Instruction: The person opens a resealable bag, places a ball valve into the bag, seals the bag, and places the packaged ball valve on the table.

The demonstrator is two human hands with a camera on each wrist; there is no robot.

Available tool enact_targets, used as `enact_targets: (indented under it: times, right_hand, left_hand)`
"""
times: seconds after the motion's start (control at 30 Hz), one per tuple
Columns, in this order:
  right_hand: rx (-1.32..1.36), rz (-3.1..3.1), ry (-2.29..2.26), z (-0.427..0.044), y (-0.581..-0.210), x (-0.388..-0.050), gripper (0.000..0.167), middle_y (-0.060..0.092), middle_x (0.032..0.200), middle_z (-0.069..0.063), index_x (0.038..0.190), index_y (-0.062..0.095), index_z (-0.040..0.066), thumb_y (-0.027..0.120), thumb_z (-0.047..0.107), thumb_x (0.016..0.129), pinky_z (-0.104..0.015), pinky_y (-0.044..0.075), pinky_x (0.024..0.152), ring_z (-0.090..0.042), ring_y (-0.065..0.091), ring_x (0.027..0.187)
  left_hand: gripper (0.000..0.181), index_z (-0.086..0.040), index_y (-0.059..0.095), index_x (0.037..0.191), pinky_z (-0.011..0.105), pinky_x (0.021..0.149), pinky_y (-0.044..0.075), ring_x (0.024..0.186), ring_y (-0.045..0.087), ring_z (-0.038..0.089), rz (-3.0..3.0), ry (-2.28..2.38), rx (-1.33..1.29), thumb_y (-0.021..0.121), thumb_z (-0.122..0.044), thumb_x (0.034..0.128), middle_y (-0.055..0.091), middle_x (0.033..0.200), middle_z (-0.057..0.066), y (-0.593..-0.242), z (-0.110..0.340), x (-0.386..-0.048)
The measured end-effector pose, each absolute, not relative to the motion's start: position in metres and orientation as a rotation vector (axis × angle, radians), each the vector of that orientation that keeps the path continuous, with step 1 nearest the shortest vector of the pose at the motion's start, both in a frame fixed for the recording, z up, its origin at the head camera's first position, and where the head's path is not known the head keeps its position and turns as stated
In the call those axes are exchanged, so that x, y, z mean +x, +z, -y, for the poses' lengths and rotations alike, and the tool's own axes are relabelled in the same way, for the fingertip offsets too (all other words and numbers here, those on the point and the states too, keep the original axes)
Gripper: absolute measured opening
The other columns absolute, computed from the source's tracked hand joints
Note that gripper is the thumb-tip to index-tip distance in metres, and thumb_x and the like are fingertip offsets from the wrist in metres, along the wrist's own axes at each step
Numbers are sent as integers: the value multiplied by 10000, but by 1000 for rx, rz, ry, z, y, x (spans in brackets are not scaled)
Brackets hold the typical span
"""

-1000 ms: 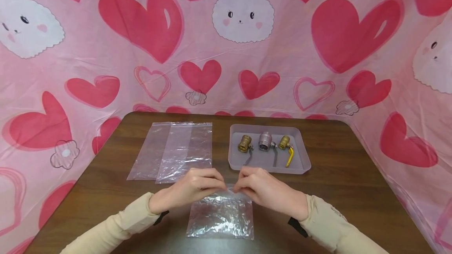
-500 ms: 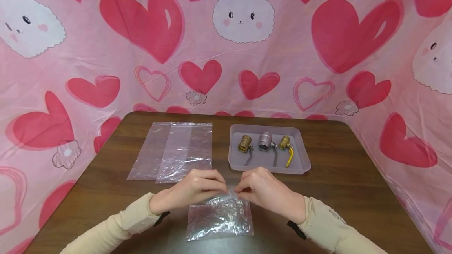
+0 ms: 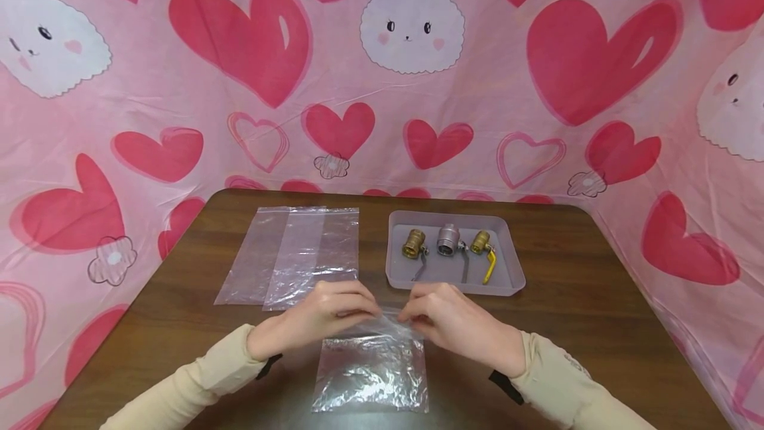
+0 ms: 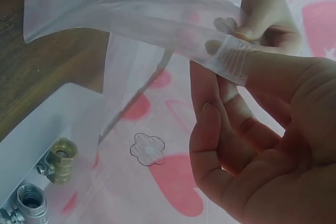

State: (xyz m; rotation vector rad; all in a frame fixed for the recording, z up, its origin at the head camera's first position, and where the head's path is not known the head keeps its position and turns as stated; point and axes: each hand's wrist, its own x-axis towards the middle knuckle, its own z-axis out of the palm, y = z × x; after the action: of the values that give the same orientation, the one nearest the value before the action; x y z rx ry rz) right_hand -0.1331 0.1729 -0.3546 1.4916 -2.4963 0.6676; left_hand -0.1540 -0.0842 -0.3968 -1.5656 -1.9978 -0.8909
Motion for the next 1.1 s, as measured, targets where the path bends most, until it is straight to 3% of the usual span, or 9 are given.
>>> enact_targets:
  times: [0.37, 0.67, 0.77, 0.97, 1.1]
  right_hand:
    - [1511, 2449, 626, -171, -353, -138, 211, 610, 778, 87, 818, 780, 151, 827, -30, 720, -46, 440, 614, 48, 570, 709]
    - [1447, 2639, 674, -172, -346, -135, 257, 638, 829, 53, 960, 799, 108, 855, 36, 719, -110, 487, 593, 24, 600, 725]
    - [1423, 2698, 662, -173, -345, -133, 293, 651, 860, 46, 1006, 791, 111, 850, 41, 728, -131, 506, 610, 15, 618, 753]
    - [1417, 2700, 666, -177, -345, -135, 177, 698, 841, 92, 883, 793, 160, 817, 26, 769, -124, 523, 647, 32, 639, 776]
    - [1426, 2672, 686, -178, -345, -135, 159, 716, 820, 76, 865, 795, 141, 823, 25, 761, -129, 528, 638, 18, 653, 766]
  left_hand:
    - [26, -112, 713, 886, 4, 737, 462, 765, 651, -3, 2076, -844, -1542, 710, -96, 907, 701, 856, -39, -397, 89, -152]
    - [75, -125, 703, 889, 5, 739, 459, 776, 645, -9, 2089, -857, -1572, 662, -139, 950, 697, 868, -50, -396, 91, -151]
    - [49, -130, 702, 890, 6, 735, 459, 775, 643, -10, 2087, -853, -1563, 681, -123, 934, 697, 867, -51, -396, 91, -151]
    - [95, -126, 703, 872, 20, 729, 471, 777, 656, 0, 2082, -880, -1528, 753, -48, 851, 706, 859, -47, -398, 92, -151]
    - [100, -121, 703, 867, 18, 721, 469, 774, 658, 6, 2086, -919, -1534, 756, -39, 844, 708, 854, -42, -397, 92, -151]
